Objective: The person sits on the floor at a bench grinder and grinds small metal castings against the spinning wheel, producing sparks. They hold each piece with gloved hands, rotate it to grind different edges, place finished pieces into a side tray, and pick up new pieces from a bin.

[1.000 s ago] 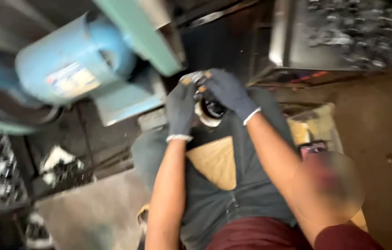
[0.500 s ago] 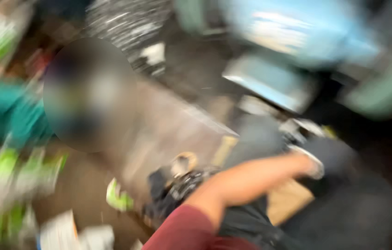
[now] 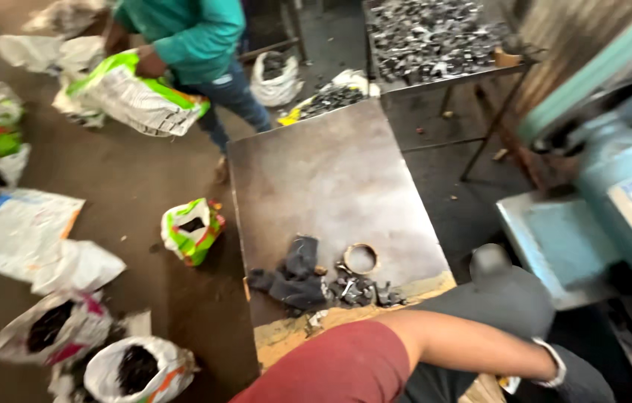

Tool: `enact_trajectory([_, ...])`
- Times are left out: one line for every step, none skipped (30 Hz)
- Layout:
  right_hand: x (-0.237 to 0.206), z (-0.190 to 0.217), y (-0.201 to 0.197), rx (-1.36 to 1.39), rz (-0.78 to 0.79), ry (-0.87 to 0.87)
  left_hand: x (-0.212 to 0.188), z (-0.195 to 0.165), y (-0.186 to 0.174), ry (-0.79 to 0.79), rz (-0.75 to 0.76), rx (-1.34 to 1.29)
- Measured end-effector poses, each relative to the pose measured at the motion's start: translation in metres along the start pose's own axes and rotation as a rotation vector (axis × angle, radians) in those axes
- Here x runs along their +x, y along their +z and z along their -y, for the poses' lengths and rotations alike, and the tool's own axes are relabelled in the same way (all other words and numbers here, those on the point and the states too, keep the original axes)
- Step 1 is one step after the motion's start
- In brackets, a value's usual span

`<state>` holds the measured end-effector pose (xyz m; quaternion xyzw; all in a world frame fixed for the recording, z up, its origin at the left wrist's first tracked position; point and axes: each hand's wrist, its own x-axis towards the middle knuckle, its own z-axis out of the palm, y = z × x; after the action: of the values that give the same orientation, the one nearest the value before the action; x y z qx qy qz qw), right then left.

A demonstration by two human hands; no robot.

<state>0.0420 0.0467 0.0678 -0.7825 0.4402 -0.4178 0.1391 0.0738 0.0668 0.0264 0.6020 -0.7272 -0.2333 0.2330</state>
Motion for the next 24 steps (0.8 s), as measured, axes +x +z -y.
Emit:
enact_trajectory([0.000, 0.015, -0.011, 0.041, 0.011, -0.008, -0.003, -0.002, -0.002, 0.076, -0.008, -0.016])
enact_trajectory([-0.002, 0.025, -0.024, 0.071, 0.019, -0.018, -0.005, -0.006, -0.001, 0.161, -0.008, -0.041])
enact_trajectory([-0.009, 0.026, -0.044, 0.100, 0.025, -0.022, -0.006, -0.008, 0.000, 0.308, -0.043, -0.087])
enact_trajectory([-0.018, 0.020, -0.068, 0.110, 0.022, -0.015, -0.007, -0.012, 0.004, 0.445, -0.066, -0.129])
enact_trajectory([-0.030, 0.005, -0.092, 0.105, 0.020, -0.014, -0.006, -0.016, 0.011, 0.567, -0.090, -0.177])
enact_trajectory([-0.049, -0.012, -0.123, 0.098, 0.029, -0.025, -0.006, -0.020, 0.015, 0.521, -0.115, -0.192])
enact_trajectory([-0.056, -0.031, -0.125, 0.084, 0.044, -0.054, -0.007, -0.023, 0.021, 0.378, -0.171, -0.107])
enact_trajectory([-0.069, -0.051, -0.132, 0.068, 0.060, -0.105, -0.004, -0.027, 0.024, 0.220, -0.129, -0.694])
enact_trajectory([-0.074, -0.072, -0.126, 0.085, 0.093, -0.137, -0.007, -0.029, 0.027, 0.184, -0.241, -0.246])
enact_trajectory([-0.082, -0.090, -0.127, 0.114, 0.129, -0.106, -0.004, -0.025, 0.022, 0.412, -0.079, -0.011])
enact_trajectory([-0.083, -0.105, -0.116, 0.557, 0.156, 0.199, -0.012, -0.031, 0.025, 0.065, -0.225, -0.739])
enact_trajectory([-0.086, -0.117, -0.111, 0.990, 0.111, 0.498, -0.009, -0.029, 0.018, 0.097, -0.242, -0.652])
enact_trajectory([-0.087, -0.124, -0.106, 1.440, 0.060, 0.769, -0.012, -0.033, 0.016, -0.037, -0.180, -0.494])
enact_trajectory([-0.089, -0.128, -0.103, 1.411, 0.088, 0.777, -0.012, -0.034, 0.010, -0.174, -0.130, -0.325])
enact_trajectory([-0.088, -0.128, -0.102, 1.392, 0.129, 0.788, -0.012, -0.037, 0.007, -0.205, -0.101, -0.307])
enact_trajectory([-0.090, -0.127, -0.103, 1.375, 0.177, 0.808, -0.014, -0.039, 0.005, -0.246, -0.072, -0.288])
enact_trajectory([-0.089, -0.124, -0.108, 1.369, 0.172, 0.791, -0.014, -0.041, 0.002, -0.293, -0.045, -0.269])
enact_trajectory([-0.090, -0.121, -0.111, 1.361, 0.171, 0.776, -0.016, -0.041, 0.002, -0.280, -0.062, -0.299])
enact_trajectory([-0.089, -0.117, -0.115, 1.352, 0.171, 0.760, -0.015, -0.041, 0.002, -0.267, -0.080, -0.331])
enact_trajectory([-0.089, -0.116, -0.117, 1.334, 0.182, 0.737, -0.014, -0.038, 0.005, -0.253, -0.101, -0.362])
enact_trajectory([-0.088, -0.114, -0.119, 1.316, 0.193, 0.713, -0.013, -0.035, 0.007, -0.249, -0.101, -0.378])
enact_trajectory([-0.088, -0.114, -0.119, 1.298, 0.206, 0.690, -0.011, -0.030, 0.011, -0.246, -0.102, -0.395])
enact_trajectory([-0.087, -0.114, -0.118, 1.273, 0.255, 0.669, -0.009, -0.024, 0.015, -0.243, -0.105, -0.411])
enact_trajectory([-0.087, -0.115, -0.116, 1.248, 0.304, 0.648, -0.008, -0.018, 0.018, -0.274, -0.090, -0.412])
